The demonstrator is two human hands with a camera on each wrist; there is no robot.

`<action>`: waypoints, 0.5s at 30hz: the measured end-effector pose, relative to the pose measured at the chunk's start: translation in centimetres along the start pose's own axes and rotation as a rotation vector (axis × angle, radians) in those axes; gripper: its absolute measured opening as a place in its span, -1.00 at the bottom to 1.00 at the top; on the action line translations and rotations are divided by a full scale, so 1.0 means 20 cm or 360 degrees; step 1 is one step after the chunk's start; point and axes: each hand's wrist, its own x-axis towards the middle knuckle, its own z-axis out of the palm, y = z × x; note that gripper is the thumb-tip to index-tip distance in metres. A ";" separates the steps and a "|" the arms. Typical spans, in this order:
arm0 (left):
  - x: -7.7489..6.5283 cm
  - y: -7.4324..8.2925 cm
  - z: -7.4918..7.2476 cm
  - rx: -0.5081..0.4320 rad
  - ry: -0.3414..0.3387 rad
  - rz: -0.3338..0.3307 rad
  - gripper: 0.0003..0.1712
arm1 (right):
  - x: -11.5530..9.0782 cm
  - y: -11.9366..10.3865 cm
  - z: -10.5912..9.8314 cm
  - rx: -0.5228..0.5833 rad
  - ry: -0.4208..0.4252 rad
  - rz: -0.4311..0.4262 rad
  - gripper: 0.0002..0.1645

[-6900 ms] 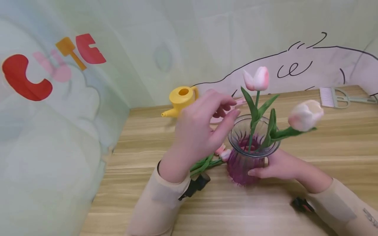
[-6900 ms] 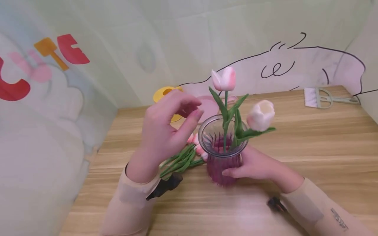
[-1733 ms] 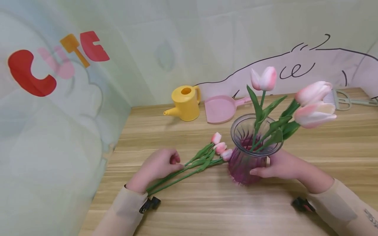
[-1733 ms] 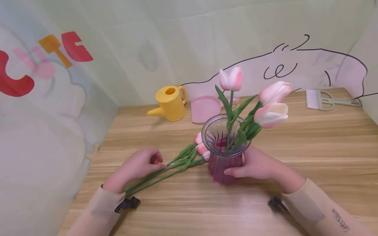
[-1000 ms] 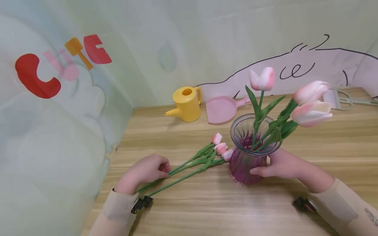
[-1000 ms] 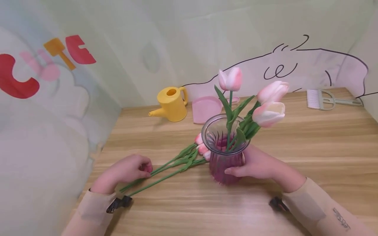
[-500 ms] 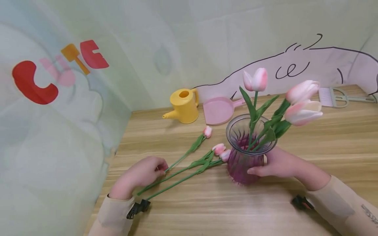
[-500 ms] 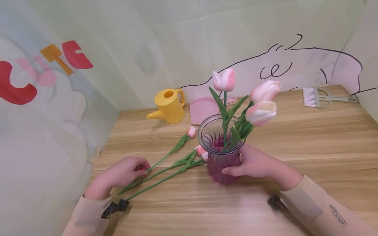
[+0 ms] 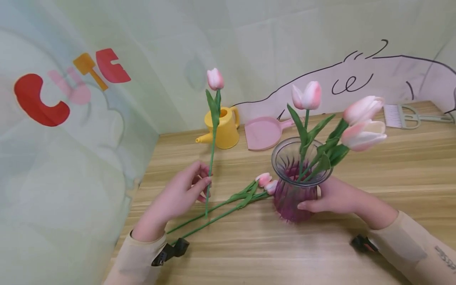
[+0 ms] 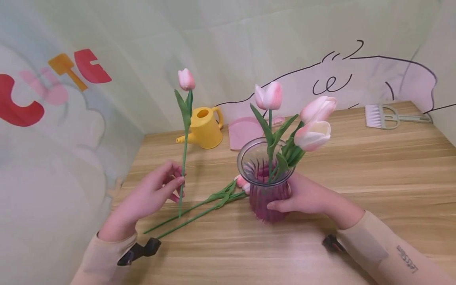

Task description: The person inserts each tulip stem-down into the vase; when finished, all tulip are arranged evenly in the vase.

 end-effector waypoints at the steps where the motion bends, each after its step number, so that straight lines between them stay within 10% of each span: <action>1: 0.01 0.04 0.01 -0.0029 0.0036 0.0033 -0.91 | 0.00 0.00 0.00 0.0000 -0.0005 -0.0005 -0.23; 10: 0.12 0.51 0.05 -0.0461 0.0509 0.0672 -0.84 | 0.02 -0.03 0.00 0.0023 -0.0012 -0.0033 -0.23; 15: 0.23 0.71 0.14 -0.0709 0.0557 0.0984 -0.81 | 0.00 -0.02 0.00 -0.0009 0.0002 0.0008 -0.21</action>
